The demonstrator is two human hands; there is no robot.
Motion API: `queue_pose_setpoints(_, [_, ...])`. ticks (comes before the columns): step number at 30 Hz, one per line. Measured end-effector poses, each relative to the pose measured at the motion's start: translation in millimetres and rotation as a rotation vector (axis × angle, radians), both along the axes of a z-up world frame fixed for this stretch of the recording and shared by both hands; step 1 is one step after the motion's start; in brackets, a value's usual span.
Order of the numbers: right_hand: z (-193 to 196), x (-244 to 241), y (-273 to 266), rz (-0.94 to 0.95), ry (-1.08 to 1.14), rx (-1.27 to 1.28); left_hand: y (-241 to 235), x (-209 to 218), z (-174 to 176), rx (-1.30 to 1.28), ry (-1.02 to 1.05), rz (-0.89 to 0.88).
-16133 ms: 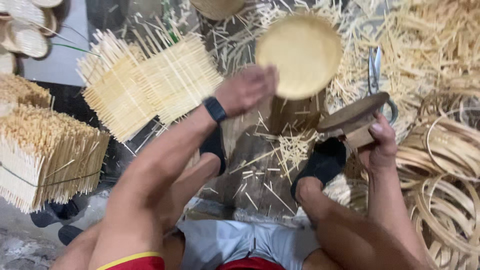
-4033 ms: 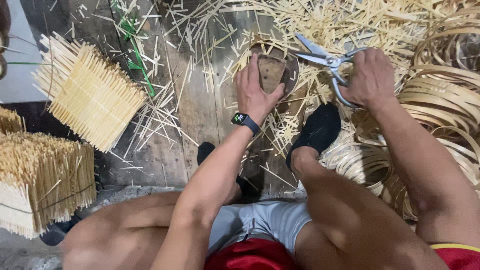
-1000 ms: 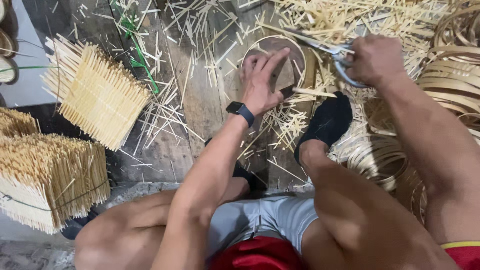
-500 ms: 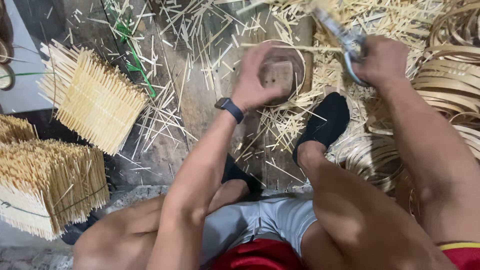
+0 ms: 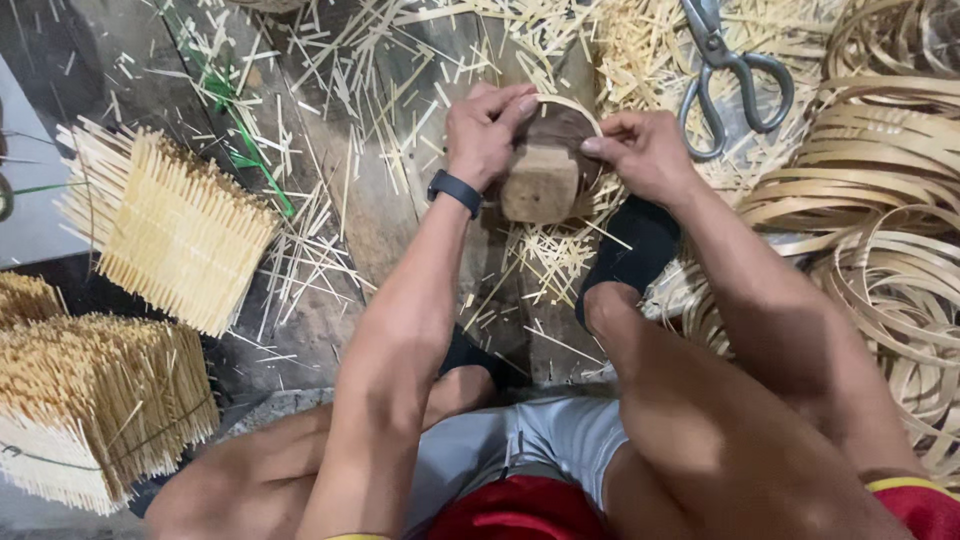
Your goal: The person sits on the floor and repeatedly places a woven bamboo mat over a circular wooden mold. Using shears, they trim the excess bamboo strips around the edge of the mold to create a circular shape. The finished circles are stacked to the side.
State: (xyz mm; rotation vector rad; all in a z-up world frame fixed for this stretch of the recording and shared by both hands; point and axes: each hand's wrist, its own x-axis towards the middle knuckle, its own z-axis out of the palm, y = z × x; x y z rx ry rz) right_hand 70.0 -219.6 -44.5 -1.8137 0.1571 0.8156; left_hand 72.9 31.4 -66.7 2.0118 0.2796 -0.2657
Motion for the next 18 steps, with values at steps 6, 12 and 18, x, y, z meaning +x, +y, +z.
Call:
queue_pose_setpoints(6, [0.7, 12.7, 11.2, -0.083, 0.032, -0.127, -2.9, 9.3, -13.1, 0.06, 0.05, 0.054])
queue_pose_setpoints(12, [19.0, 2.5, 14.2, 0.038, 0.097, -0.349, 27.6, -10.9, -23.2, 0.337, -0.162, 0.315])
queue_pose_setpoints(18, [0.0, -17.8, 7.7, -0.234, 0.375, 0.059, 41.5, -73.8, -2.9, -0.189, 0.575, 0.545])
